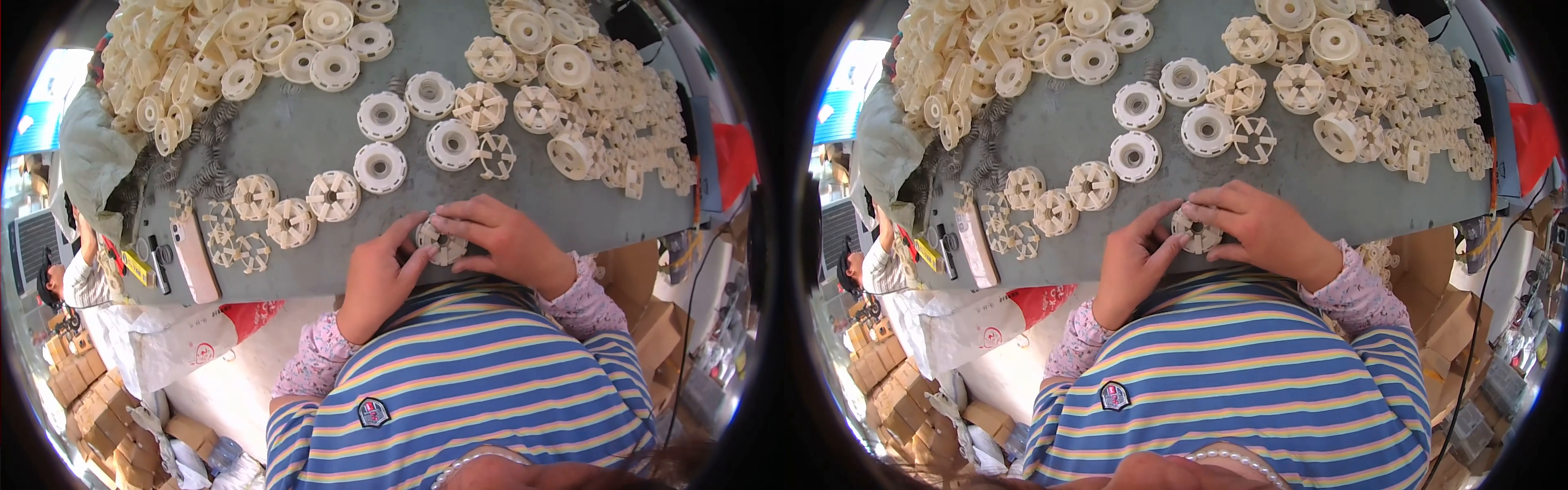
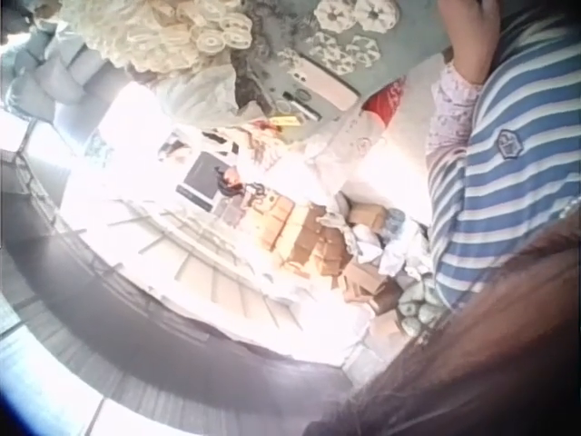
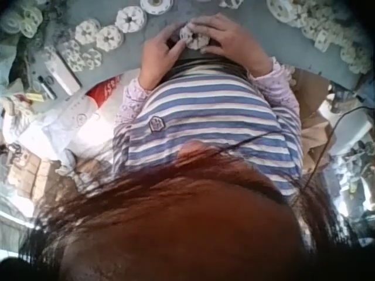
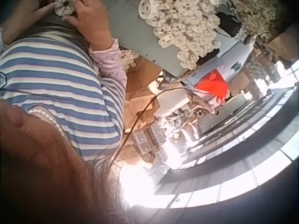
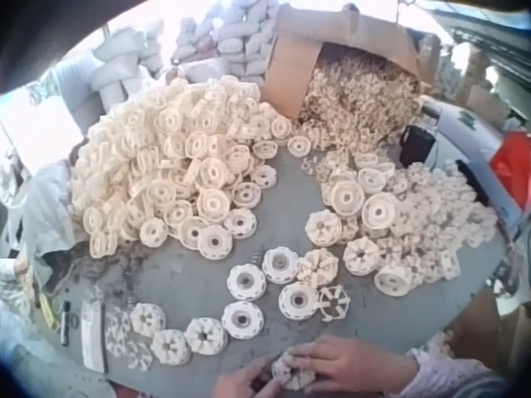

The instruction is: The person assembles small plastic wheel-like components with metal springs and hexagonal frames by hand.

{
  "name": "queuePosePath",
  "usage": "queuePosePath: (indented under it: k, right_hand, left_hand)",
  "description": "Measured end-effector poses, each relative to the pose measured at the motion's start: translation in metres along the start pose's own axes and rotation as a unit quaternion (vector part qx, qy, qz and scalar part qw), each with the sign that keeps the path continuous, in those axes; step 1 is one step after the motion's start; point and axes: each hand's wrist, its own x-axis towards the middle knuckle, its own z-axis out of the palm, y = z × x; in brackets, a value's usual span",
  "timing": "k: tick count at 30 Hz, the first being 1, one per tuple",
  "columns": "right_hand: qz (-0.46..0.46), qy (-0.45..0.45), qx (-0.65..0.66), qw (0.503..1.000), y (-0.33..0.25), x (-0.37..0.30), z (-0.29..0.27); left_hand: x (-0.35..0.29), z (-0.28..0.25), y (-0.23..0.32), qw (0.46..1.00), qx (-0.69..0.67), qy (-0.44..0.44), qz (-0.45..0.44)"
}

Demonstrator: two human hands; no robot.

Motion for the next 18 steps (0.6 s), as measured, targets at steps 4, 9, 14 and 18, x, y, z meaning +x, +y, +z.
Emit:
queuePosePath:
  k: [4,9,14,18]
  right_hand:
    - [-0.013,0.063,-0.074,0.995,0.012,-0.016,-0.008]
    - [0.097,0.237,-0.13,0.958,0.035,0.0,-0.025]
    - [0.105,0.32,-0.003,0.942,0.027,-0.011,-0.019]
    - [0.037,0.273,0.045,0.96,-0.009,0.006,-0.017]
  left_hand:
    - [-0.004,0.004,-0.005,1.0,0.002,0.0,-0.018]
    - [0.005,0.007,-0.011,0.99,-0.133,0.011,-0.045]
    - [0.016,-0.009,-0.019,0.761,-0.625,-0.139,-0.11]
    - [0.018,-0.013,0.005,0.72,-0.654,-0.19,-0.134]
